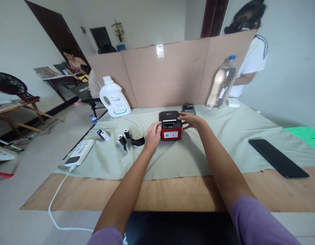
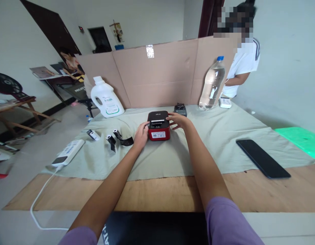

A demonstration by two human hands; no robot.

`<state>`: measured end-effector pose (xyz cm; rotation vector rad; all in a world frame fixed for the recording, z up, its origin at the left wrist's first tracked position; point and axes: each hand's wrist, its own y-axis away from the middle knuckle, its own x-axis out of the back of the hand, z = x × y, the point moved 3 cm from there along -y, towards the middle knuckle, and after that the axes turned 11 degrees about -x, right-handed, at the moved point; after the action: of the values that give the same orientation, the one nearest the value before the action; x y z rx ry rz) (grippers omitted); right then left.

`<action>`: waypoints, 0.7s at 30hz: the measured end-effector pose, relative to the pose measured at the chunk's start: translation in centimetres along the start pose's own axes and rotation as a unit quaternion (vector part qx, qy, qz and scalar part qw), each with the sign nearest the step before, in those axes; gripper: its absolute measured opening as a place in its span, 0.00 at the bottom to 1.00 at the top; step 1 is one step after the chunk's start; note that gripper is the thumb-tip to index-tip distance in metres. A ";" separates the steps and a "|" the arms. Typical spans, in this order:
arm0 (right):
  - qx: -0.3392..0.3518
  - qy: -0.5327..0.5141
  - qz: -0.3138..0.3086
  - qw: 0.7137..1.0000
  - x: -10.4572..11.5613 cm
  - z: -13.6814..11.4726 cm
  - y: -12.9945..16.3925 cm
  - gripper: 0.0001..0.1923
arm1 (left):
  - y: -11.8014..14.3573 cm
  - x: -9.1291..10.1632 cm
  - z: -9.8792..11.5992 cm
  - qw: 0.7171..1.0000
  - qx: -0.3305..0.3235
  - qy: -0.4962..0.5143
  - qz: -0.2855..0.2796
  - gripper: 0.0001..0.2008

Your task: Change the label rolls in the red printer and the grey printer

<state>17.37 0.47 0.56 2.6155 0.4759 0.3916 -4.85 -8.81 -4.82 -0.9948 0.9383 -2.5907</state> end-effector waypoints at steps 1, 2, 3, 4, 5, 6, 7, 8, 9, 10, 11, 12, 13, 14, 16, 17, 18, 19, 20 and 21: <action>0.000 -0.002 0.008 1.000 0.0 0.1 0.0 0.28 | 0.2 -0.1 0.0 1.000 -0.001 0.009 0.003 0.21; -0.001 -0.004 0.018 1.000 0.0 0.3 -0.1 0.28 | 0.4 -0.2 0.0 1.000 -0.003 0.020 0.005 0.22; -0.004 -0.005 0.028 1.000 0.0 0.6 -0.1 0.28 | 0.6 -0.3 0.0 0.999 -0.005 0.036 0.003 0.23; -0.007 -0.003 0.038 0.999 -0.1 1.0 -0.2 0.28 | 0.8 -0.4 0.1 0.998 -0.004 0.055 -0.001 0.24; -0.004 -0.002 0.050 0.999 -0.2 1.5 -0.3 0.28 | 1.0 -0.5 0.1 0.997 0.001 0.080 -0.009 0.26; 0.010 -0.002 0.061 0.998 -0.3 2.0 -0.3 0.28 | 1.1 -0.6 0.2 0.994 0.013 0.107 -0.015 0.30; 0.034 -0.005 0.069 0.997 -0.6 2.7 -0.3 0.28 | 1.1 -0.7 0.2 0.990 0.034 0.137 -0.019 0.33; 0.083 -0.010 0.076 0.994 -0.8 3.3 -0.1 0.29 | 1.1 -0.9 0.2 0.984 0.063 0.166 -0.016 0.35; 0.135 -0.016 0.080 0.987 -1.1 4.1 0.2 0.31 | 1.0 -1.0 0.2 0.976 0.096 0.197 -0.007 0.36; 0.188 -0.012 0.060 0.980 -1.6 5.0 0.6 0.33 | 0.8 -1.2 0.2 0.965 0.127 0.229 0.005 0.36; 0.239 0.015 0.038 0.970 -2.1 5.9 0.9 0.35 | 0.6 -1.4 0.3 0.952 0.152 0.264 0.017 0.34; 0.291 0.059 0.040 0.954 -2.5 6.7 1.3 0.38 | 0.2 -1.6 0.4 0.938 0.172 0.299 0.025 0.31; 0.336 0.110 0.050 0.934 -2.8 7.4 1.5 0.43 | -0.2 -1.7 0.5 0.925 0.187 0.331 0.027 0.28; 0.368 0.148 0.075 0.915 -3.1 7.9 1.7 0.47 | -0.7 -1.7 0.7 0.912 0.198 0.357 0.027 0.26; 0.407 0.196 0.128 0.883 -3.8 7.9 1.4 0.49 | -1.8 -1.0 0.9 0.895 0.216 0.390 0.028 0.22; 0.419 0.202 0.149 0.872 -4.3 7.2 1.0 0.49 | -2.4 -0.2 0.8 0.890 0.223 0.397 0.035 0.21; 0.431 0.202 0.162 0.864 -5.0 6.2 0.5 0.48 | -3.2 0.9 0.5 0.887 0.224 0.400 0.046 0.21; 0.445 0.198 0.167 0.857 -6.0 4.8 -0.1 0.49 | -4.1 2.2 0.0 0.887 0.220 0.401 0.060 0.21; 0.460 0.191 0.166 0.851 -7.3 3.1 -0.8 0.49 | -5.0 3.7 -0.8 0.887 0.216 0.400 0.077 0.20; 0.472 0.183 0.161 0.847 -8.8 1.2 -1.6 0.50 | -5.9 5.5 -1.8 0.890 0.213 0.392 0.098 0.20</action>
<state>9.46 -2.07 -2.96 3.6205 0.4054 0.9873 -9.96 -5.53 0.79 0.2859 0.4965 -2.8295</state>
